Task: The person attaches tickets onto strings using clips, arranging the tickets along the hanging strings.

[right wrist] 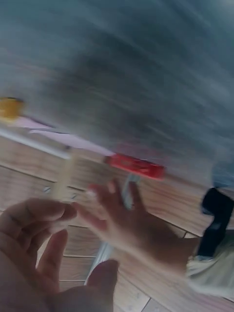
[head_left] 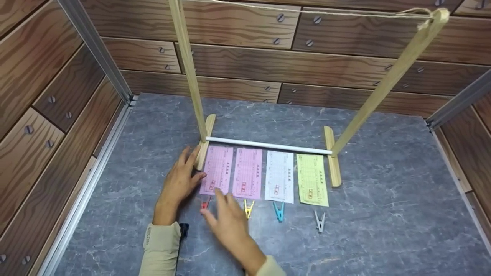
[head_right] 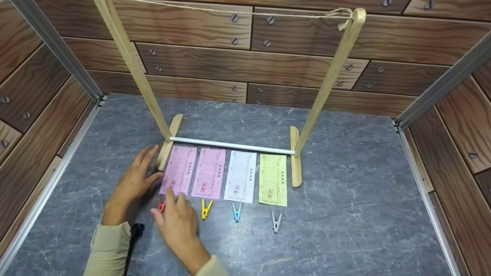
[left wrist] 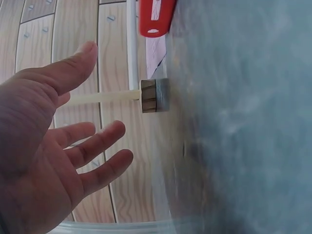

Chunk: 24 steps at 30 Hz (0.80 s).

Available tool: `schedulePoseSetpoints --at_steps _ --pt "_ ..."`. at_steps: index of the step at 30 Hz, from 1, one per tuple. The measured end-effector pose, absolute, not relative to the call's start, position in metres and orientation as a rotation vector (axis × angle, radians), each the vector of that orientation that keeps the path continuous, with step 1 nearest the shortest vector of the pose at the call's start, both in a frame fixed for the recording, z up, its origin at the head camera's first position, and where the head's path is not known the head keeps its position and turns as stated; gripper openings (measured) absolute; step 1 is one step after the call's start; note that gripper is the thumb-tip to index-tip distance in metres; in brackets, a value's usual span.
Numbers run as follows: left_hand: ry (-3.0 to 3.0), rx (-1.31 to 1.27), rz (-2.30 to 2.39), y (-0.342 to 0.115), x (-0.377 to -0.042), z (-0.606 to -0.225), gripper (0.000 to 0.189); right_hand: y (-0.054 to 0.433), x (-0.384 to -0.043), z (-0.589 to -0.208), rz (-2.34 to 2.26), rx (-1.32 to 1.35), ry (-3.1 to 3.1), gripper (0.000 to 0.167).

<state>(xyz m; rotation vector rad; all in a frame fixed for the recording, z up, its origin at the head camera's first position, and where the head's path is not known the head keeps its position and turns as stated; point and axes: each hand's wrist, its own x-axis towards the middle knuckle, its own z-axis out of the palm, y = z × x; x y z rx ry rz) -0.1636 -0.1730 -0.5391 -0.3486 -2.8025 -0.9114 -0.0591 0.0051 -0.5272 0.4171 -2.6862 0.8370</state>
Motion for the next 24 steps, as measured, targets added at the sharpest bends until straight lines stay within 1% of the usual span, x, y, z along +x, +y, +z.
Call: schedulePoseSetpoints --at_steps 5,11,12,17,19,23,24 --pt "-2.782 -0.36 -0.898 -0.175 -0.164 -0.539 0.081 -0.022 -0.071 -0.536 0.632 0.479 -2.842 0.071" --pt "-2.772 -0.367 -0.908 -0.174 -0.162 -0.539 0.081 -0.034 -0.081 -0.543 0.465 0.48 -2.918 0.069" --pt "-2.767 -0.366 -0.913 -0.173 -0.162 -0.539 0.081 -0.034 -0.082 -0.545 0.437 0.486 -2.912 0.068" --pt "-2.751 -0.357 -0.911 -0.173 -0.161 -0.538 0.081 -0.033 -0.084 -0.549 0.315 0.522 -2.84 0.041" --pt "-2.754 -0.354 -0.901 -0.173 -0.161 -0.536 0.08 -0.031 -0.085 -0.547 0.343 0.541 -2.824 0.033" --pt "-2.769 -0.351 -0.885 -0.172 -0.16 -0.533 0.079 -0.019 -0.09 -0.537 0.531 0.622 -2.854 0.026" --pt "-2.775 -0.345 -0.879 -0.172 -0.16 -0.533 0.079 -0.014 -0.092 -0.534 0.6 0.642 -2.875 0.027"
